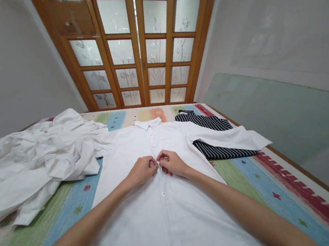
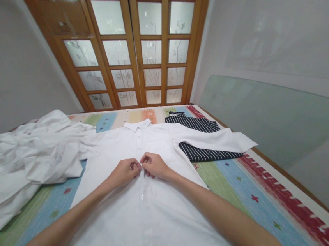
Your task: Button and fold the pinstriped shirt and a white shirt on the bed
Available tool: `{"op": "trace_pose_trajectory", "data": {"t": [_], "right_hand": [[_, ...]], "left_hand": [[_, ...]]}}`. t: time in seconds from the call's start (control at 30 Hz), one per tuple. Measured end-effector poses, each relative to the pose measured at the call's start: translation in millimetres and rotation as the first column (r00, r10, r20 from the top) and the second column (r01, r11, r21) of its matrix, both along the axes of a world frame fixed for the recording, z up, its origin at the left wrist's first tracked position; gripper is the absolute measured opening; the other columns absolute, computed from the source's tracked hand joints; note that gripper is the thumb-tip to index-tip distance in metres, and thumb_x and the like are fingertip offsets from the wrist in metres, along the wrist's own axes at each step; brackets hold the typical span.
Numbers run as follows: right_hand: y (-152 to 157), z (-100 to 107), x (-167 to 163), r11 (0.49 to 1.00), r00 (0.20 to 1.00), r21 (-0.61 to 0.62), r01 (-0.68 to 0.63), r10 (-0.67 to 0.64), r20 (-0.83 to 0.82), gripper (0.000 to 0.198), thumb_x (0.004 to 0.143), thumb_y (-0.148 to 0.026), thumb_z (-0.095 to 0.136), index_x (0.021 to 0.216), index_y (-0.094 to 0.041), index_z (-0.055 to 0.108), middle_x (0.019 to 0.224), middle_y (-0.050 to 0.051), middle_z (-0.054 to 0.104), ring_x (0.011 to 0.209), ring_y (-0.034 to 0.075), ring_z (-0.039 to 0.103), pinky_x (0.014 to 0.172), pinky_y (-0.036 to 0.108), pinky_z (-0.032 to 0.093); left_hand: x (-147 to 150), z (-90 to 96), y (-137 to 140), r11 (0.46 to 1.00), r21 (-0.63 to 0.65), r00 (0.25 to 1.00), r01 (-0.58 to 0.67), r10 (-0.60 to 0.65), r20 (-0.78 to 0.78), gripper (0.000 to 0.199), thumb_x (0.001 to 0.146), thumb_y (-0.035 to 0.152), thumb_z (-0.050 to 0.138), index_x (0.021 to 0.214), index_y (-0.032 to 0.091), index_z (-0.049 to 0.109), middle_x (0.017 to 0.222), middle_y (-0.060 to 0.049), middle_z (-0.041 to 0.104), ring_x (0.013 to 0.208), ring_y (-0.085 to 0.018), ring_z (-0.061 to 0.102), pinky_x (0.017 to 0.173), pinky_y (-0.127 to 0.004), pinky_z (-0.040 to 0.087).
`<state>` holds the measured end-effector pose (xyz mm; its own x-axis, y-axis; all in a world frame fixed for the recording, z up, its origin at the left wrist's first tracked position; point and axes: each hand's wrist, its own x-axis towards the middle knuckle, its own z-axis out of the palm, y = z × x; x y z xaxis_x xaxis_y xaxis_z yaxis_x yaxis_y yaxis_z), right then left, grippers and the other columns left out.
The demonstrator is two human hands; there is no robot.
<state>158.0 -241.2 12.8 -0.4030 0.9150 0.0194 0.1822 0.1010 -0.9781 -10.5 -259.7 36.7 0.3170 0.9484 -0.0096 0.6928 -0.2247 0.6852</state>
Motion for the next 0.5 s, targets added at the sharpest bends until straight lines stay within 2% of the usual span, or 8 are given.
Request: {"op": "trace_pose_trajectory", "data": {"t": [0.1,0.23,0.37,0.5], "right_hand": [[-0.1,0.9,0.0,1.0,0.999,-0.013,-0.004,0.004,-0.032,0.016,0.065,-0.018,0.049,0.079,-0.018,0.055,0.042,-0.009,0.053,0.03,0.008,0.044,0.029,0.015,0.032],[-0.1,1.7,0.3,1.0,0.999,-0.011,-0.009,0.009,-0.039,0.015,0.065,-0.019,0.05,0.08,-0.018,0.054,0.042,-0.009,0.053,0.03,0.009,0.044,0.029,0.016,0.032],[-0.8,2.3,0.7,1.0,1.0,-0.016,-0.005,0.005,-0.029,0.016,0.066,-0.019,0.05,0.081,-0.019,0.054,0.043,-0.009,0.053,0.031,0.009,0.045,0.03,0.016,0.033],[-2.0,1.7,1.9,1.0,1.0,0.0,-0.016,0.016,-0.002,0.016,0.066,-0.017,0.051,0.082,-0.019,0.055,0.044,-0.009,0.053,0.032,0.008,0.044,0.031,0.016,0.034]], "left_hand": [[-0.1,-1.2,0.8,1.0,0.025,1.0,0.014,-0.014,-0.003,0.019,0.077,0.019,0.054,0.086,0.016,0.07,0.058,0.0,0.066,0.058,-0.016,0.061,0.06,-0.024,0.041],[-0.7,-2.2,1.1,0.999,0.033,0.999,0.035,-0.035,-0.007,0.016,0.076,0.02,0.054,0.08,0.017,0.069,0.056,0.001,0.065,0.056,-0.015,0.06,0.059,-0.024,0.04],[-2.8,-1.3,-0.2,0.998,-0.058,0.997,0.028,-0.024,0.067,0.013,0.076,0.023,0.053,0.078,0.017,0.064,0.051,0.003,0.062,0.049,-0.013,0.057,0.054,-0.022,0.04],[-6.5,-0.2,-1.8,0.984,-0.178,0.99,0.032,-0.007,0.142,0.014,0.079,0.027,0.052,0.08,0.017,0.061,0.05,0.004,0.061,0.036,-0.009,0.045,0.042,-0.02,0.033]]}}
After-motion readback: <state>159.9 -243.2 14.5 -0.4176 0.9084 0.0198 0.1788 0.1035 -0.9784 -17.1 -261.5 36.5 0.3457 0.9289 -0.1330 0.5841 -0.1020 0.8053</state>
